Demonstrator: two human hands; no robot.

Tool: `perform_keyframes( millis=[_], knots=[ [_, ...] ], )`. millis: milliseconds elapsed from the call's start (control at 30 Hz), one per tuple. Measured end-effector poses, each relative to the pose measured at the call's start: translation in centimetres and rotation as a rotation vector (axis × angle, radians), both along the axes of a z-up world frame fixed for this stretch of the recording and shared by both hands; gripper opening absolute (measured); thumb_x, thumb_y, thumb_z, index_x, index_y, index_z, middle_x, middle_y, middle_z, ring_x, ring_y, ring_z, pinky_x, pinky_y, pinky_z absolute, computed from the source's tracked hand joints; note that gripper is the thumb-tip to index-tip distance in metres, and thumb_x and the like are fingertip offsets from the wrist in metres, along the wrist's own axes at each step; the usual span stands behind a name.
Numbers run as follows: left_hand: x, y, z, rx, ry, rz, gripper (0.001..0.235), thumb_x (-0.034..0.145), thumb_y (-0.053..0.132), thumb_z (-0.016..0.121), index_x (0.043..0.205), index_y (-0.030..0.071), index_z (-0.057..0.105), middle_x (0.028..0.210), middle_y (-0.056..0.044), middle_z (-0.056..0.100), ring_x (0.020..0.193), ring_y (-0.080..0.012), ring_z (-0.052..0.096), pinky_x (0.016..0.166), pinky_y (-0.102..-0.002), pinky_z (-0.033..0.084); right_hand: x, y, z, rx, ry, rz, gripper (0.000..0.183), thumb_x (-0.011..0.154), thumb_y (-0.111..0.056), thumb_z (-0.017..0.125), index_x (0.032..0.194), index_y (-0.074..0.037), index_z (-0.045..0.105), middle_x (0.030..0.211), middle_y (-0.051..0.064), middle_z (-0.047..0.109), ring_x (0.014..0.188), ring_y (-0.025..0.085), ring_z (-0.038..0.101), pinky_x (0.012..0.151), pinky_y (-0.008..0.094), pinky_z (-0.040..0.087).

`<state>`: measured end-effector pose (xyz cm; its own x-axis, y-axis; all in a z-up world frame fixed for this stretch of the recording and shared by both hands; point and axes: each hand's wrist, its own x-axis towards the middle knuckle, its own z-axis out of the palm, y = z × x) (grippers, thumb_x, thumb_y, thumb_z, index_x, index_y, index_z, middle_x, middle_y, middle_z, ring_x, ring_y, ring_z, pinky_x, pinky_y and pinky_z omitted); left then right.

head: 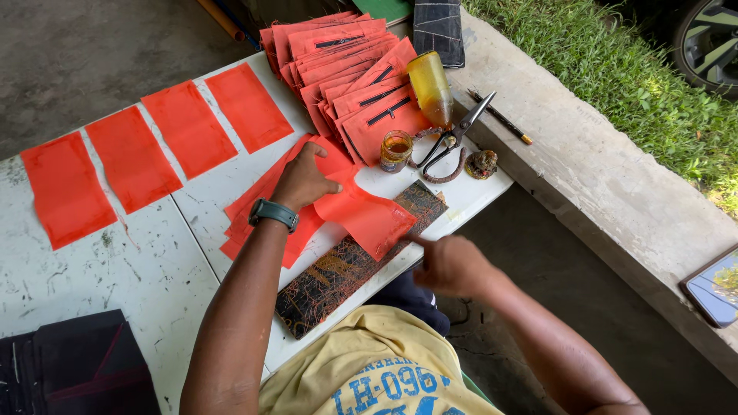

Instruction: The person repeatedly applies glue to rectangular orange paper sheets using a small brush. They pick up each sheet, apply glue to one side, and place it on a growing stack on the table.

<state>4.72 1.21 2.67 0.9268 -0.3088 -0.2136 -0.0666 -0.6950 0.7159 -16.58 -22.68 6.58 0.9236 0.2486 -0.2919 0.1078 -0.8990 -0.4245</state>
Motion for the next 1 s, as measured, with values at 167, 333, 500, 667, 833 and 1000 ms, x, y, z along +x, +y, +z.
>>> perform_keyframes(
  millis=[167,333,500,667,833,1000],
  knots=[
    [0.9,0.1,-0.6,0.065,-0.075,-0.067,0.075,0.067,0.013,0.086,0.131,0.012,0.049,0.113,-0.019,0.070,0.112,-0.0334,0.067,0.095,-0.045,0.054,-0.5,-0.2,1.0,0.226,0.244,-0.047,0.100,0.071,-0.012,0.068,0.161,-0.024,0.025,0.053,0.015,0.060,0.048,0.027,0.058,0.056,0.040,0.053],
    [1.1,0.2,0.6,0.083,-0.183,-0.168,0.077,0.063,0.010,0.088,0.129,0.010,0.048,0.122,-0.020,0.064,0.114,-0.0380,0.062,0.091,-0.048,0.052,-1.7,0.9,-1.5,0.025,0.029,0.014,0.078,0.080,-0.016,0.071,0.153,-0.028,0.048,0.056,0.014,0.058,0.052,0.026,0.057,0.056,0.043,0.050],
    [-4.2,-0.2,6.1,-0.049,-0.196,-0.143,0.070,0.070,0.015,0.082,0.131,0.012,0.049,0.102,-0.018,0.071,0.101,-0.0332,0.071,0.086,-0.045,0.057,0.4,-2.1,-2.3,0.453,-0.293,-0.278,0.065,0.076,-0.022,0.084,0.135,-0.016,0.056,0.093,0.008,0.071,0.080,0.020,0.070,0.076,0.037,0.055],
    [-10.9,0.1,12.5,-0.293,-0.216,-0.211,0.061,0.074,0.012,0.077,0.126,0.008,0.046,0.119,-0.013,0.066,0.096,-0.0267,0.075,0.080,-0.040,0.060,1.9,-5.9,-4.4,1.265,-0.281,-0.429,0.132,0.067,-0.034,0.091,0.166,-0.021,0.004,0.145,0.020,0.051,0.133,0.033,0.051,0.107,0.045,0.043],
    [-14.2,-0.2,17.8,-0.460,-0.271,-0.298,0.060,0.076,0.009,0.077,0.126,0.006,0.044,0.129,-0.008,0.061,0.095,-0.0210,0.075,0.080,-0.037,0.061,1.9,-4.5,-5.4,1.630,0.017,-0.423,0.145,0.059,-0.052,0.093,0.167,-0.032,-0.002,0.157,0.020,0.041,0.141,0.036,0.044,0.113,0.048,0.033],
    [-15.4,-0.4,20.1,-0.512,-0.363,-0.330,0.063,0.079,0.007,0.078,0.132,0.003,0.044,0.132,-0.009,0.056,0.094,-0.0195,0.073,0.088,-0.035,0.061,1.5,-1.3,-4.0,1.942,0.272,-0.271,0.135,0.066,-0.048,0.092,0.169,-0.032,0.007,0.152,0.022,0.040,0.133,0.037,0.046,0.115,0.054,0.034]
  ],
)
